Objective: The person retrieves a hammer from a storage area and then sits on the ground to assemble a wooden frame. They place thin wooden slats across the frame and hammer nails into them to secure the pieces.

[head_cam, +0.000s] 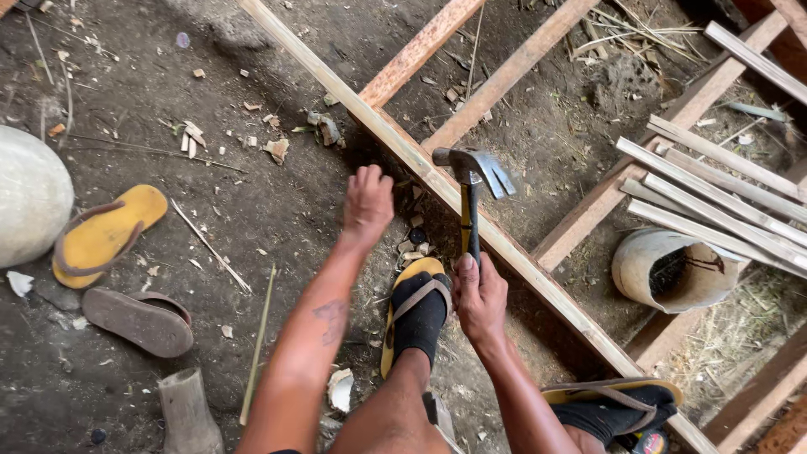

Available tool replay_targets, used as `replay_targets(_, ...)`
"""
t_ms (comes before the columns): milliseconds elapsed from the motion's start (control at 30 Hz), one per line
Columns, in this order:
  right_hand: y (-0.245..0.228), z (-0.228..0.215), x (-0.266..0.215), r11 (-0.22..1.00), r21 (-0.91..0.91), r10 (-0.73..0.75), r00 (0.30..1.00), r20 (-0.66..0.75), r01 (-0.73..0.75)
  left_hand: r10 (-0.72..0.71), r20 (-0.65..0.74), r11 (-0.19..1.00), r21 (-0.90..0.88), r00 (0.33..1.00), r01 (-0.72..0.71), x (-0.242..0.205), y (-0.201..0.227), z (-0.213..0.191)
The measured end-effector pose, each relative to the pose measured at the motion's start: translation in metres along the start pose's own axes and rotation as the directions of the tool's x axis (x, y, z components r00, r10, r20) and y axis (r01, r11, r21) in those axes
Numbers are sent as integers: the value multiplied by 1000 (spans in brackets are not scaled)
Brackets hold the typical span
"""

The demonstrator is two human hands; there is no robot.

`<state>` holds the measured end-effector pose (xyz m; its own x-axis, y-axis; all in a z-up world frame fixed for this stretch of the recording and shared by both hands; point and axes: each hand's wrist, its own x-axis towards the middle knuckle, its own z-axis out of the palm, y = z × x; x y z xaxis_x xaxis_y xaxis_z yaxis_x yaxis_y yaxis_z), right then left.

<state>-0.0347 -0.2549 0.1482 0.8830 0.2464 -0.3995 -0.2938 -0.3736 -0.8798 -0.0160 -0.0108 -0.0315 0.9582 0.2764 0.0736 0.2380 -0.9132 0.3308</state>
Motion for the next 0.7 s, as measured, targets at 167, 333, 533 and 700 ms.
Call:
replay_targets(167, 17, -4, 1, 995, -95, 28, 999, 44, -23, -556, 506, 721, -102, 660, 685, -56, -20, -68)
replay_targets(333, 29, 2, -1, 954, -296, 65, 997, 44, -49, -541, 280, 772, -208, 793, 600, -55, -18, -116)
replay_targets(533, 20, 12, 27, 885, -463, 54, 999, -8, -51, -641, 114, 611, -524, 759, 594, 88, 4, -86)
replay_targets(700, -12, -14, 34, 887, -449, 123, 992, 7, -107, -748, 361, 246, -630, 557, 737, 149, 1, -50)
